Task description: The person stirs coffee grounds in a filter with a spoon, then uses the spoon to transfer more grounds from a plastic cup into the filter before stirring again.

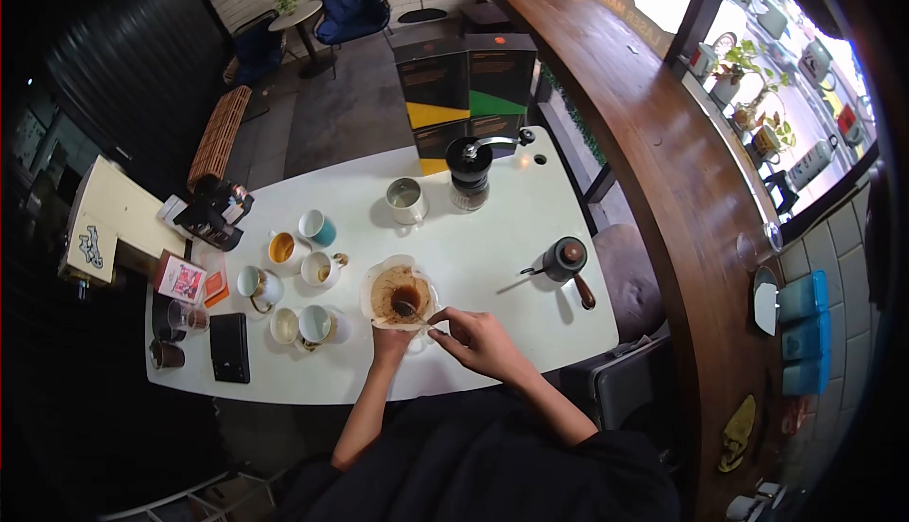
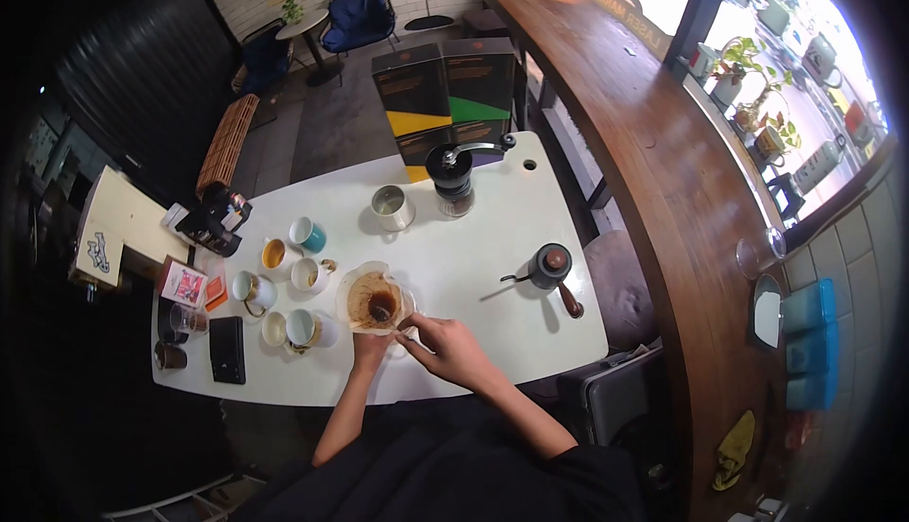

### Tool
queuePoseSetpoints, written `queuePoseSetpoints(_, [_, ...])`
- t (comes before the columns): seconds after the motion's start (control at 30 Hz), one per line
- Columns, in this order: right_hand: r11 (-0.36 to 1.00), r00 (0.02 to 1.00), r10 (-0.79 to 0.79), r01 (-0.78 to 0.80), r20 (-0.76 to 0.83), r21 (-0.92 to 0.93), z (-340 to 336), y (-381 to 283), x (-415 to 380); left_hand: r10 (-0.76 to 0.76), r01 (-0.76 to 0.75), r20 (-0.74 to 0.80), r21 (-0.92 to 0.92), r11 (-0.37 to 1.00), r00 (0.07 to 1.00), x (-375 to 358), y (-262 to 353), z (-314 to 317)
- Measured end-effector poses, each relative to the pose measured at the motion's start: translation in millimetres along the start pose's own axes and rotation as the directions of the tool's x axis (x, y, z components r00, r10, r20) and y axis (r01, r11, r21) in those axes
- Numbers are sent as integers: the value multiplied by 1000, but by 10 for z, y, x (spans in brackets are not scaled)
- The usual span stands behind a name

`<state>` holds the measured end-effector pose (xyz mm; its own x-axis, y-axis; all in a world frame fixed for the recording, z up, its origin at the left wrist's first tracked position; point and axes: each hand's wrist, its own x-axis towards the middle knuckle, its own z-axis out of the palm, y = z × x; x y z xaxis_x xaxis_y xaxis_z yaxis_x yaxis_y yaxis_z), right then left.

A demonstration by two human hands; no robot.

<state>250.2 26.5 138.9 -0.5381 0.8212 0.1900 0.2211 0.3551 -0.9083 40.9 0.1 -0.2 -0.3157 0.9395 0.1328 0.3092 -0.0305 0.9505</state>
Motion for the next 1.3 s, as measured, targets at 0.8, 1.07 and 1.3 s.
queuePoseSetpoints(0.8, [998, 997, 50, -48, 55, -40, -54, -16, 18, -59, 60, 32, -36, 998, 998, -13, 49, -12])
queuePoseSetpoints(1.07, [998, 997, 66, -64, 47, -28, -23, -46, 23, -57, 59, 24, -83, 995, 998, 24, 211, -20])
queuePoseSetpoints(1.3, [995, 994, 95, -94, 53, -19, 1, -76, 51, -63, 82, 125, -158, 984, 990, 35, 123, -38])
